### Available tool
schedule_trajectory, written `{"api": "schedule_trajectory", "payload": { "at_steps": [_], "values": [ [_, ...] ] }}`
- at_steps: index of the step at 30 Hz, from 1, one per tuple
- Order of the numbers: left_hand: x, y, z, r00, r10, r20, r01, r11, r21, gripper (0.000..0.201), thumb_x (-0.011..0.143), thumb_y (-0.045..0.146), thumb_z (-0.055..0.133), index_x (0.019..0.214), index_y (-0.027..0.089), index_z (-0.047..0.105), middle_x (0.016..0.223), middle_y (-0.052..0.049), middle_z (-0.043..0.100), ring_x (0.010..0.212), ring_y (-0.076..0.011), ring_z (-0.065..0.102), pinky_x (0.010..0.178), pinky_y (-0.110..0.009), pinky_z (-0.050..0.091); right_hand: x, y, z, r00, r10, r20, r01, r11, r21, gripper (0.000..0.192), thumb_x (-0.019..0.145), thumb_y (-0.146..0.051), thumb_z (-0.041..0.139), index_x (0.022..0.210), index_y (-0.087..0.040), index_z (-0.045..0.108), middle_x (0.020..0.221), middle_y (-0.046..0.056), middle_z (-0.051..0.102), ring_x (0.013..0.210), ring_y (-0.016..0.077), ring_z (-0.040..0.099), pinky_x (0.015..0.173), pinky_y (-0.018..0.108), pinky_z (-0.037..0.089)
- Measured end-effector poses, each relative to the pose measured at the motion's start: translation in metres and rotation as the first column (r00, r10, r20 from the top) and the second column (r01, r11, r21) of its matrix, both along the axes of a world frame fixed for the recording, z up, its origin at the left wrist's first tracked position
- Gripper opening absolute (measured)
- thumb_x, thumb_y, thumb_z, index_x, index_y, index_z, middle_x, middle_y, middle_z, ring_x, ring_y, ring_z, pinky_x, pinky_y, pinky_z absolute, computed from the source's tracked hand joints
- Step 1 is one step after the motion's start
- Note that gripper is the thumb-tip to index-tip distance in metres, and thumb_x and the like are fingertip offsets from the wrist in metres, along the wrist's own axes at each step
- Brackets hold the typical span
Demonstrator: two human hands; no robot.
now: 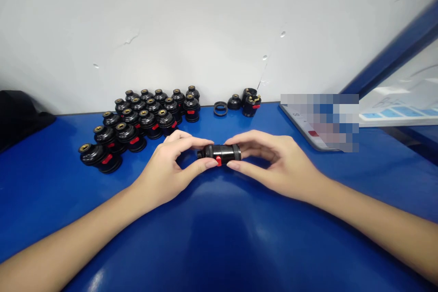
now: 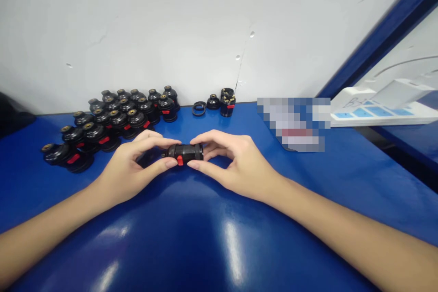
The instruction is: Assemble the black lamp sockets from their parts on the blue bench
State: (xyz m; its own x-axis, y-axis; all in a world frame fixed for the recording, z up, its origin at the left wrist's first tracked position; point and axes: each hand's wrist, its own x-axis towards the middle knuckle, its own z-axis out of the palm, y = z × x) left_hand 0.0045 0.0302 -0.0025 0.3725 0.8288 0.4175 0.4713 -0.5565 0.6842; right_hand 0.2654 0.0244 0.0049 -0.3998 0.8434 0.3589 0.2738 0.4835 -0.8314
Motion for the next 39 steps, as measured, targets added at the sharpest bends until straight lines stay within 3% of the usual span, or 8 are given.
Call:
{"api": "schedule_trajectory", "payload": {
  "at_steps": [6, 24, 32, 39],
  "values": [
    [-0.0012, -0.0017, 0.0004, 0.998, -0.027, -0.05, 0.029, 0.999, 0.043, 0.029, 0.096, 0.036, 0.083, 0.122, 0.026, 0.08, 0.109, -0.006, 0.076, 0.104, -0.023, 0.069, 0.096, -0.04, 0.056, -0.0006, -0.0011, 0.0004, 1.0, -0.01, 0.023, 0.009, 1.0, 0.017, 0.027, 0.092, -0.038, 0.084, 0.114, -0.023, 0.076, 0.107, 0.004, 0.084, 0.086, 0.0195, 0.084, 0.085, 0.031, 0.072],
    [-0.0016, -0.0029, 0.0015, 0.994, -0.038, -0.1, 0.056, 0.981, 0.188, 0.032, 0.095, 0.028, 0.084, 0.125, 0.023, 0.076, 0.103, -0.005, 0.071, 0.1, -0.0216, 0.067, 0.093, -0.038, 0.058, -0.0045, -0.006, 0.0021, 0.999, -0.047, -0.019, 0.044, 0.992, -0.122, 0.03, 0.092, -0.04, 0.084, 0.114, -0.021, 0.074, 0.093, 0.003, 0.084, 0.079, 0.0182, 0.082, 0.081, 0.031, 0.072],
    [0.0021, -0.0021, 0.0006, 0.998, 0.062, -0.027, -0.056, 0.98, 0.194, 0.037, 0.094, 0.03, 0.085, 0.129, 0.025, 0.073, 0.117, -0.007, 0.075, 0.11, -0.0228, 0.069, 0.099, -0.04, 0.059, -0.004, -0.0019, -0.0026, 0.999, -0.02, -0.029, 0.019, 0.999, -0.044, 0.034, 0.091, -0.037, 0.086, 0.119, -0.024, 0.071, 0.12, 0.006, 0.083, 0.103, 0.0248, 0.084, 0.1, 0.043, 0.071],
    [0.0041, -0.0038, 0.0053, 0.999, 0.034, -0.014, -0.029, 0.964, 0.266, 0.043, 0.092, 0.027, 0.087, 0.132, 0.028, 0.07, 0.118, -0.004, 0.08, 0.111, -0.0227, 0.069, 0.102, -0.04, 0.058, -0.0038, -0.0011, -0.0033, 0.97, -0.035, 0.239, -0.038, 0.955, 0.294, 0.019, 0.099, -0.025, 0.075, 0.119, -0.026, 0.075, 0.127, 0.009, 0.08, 0.117, 0.0271, 0.078, 0.105, 0.046, 0.066]
  ]
}}
